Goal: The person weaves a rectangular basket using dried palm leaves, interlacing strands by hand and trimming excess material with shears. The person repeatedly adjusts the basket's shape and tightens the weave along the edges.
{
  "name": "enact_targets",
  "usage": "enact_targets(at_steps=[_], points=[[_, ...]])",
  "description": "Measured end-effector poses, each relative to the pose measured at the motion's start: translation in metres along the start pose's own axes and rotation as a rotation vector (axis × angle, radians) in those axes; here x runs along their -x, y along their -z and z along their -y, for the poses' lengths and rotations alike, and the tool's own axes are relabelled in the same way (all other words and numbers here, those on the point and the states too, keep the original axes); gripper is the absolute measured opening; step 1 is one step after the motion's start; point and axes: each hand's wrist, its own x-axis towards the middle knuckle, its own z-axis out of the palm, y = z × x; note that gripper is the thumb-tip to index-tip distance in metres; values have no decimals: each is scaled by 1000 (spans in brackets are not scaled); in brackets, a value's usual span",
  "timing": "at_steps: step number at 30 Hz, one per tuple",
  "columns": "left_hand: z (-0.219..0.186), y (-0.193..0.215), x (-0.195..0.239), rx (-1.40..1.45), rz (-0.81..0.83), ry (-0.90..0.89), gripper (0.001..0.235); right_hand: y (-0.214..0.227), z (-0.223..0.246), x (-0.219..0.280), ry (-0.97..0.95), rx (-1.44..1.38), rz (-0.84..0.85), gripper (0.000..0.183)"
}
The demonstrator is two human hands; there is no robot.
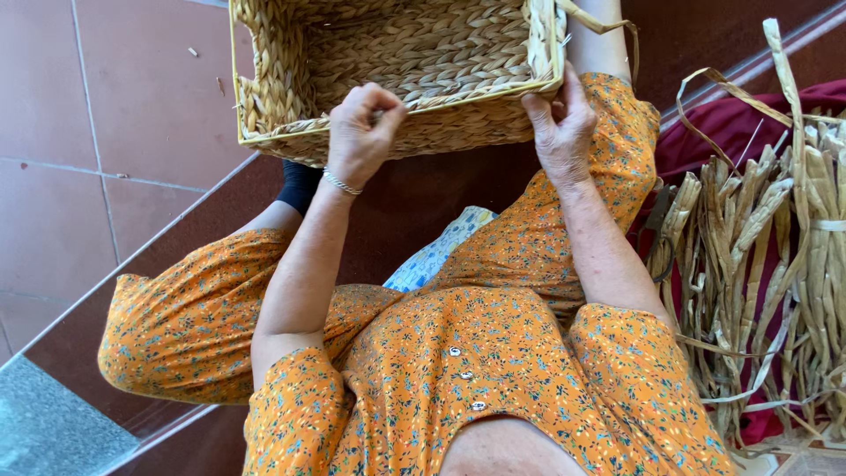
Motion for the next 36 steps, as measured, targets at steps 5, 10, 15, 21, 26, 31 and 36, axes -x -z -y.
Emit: enact_targets(at_steps=[5,10,15,21,26,31,36], points=[[1,12,0,59,78,129,4,-4,6,8,1,-92,-6,77],[-31,4,-20,-127,83,-247,42,-8,18,16,17,-151,-27,75],[-79,-85,-39,-521,5,-483,63,-8,34,14,17,-138,-31,69],[-112,-124,-45,-524,111,-228,33,-15,50,18,49,253,-121,59],[-130,-41,-47,-377,251,-269,30,-15,96,33,359,192,-47,66],[-167,53,-23,-203,331,-510,20,-7,159,60,657,325,-11,63],[-183,105,18,9,414,-523,17,-12,207,117,778,309,59,49]])
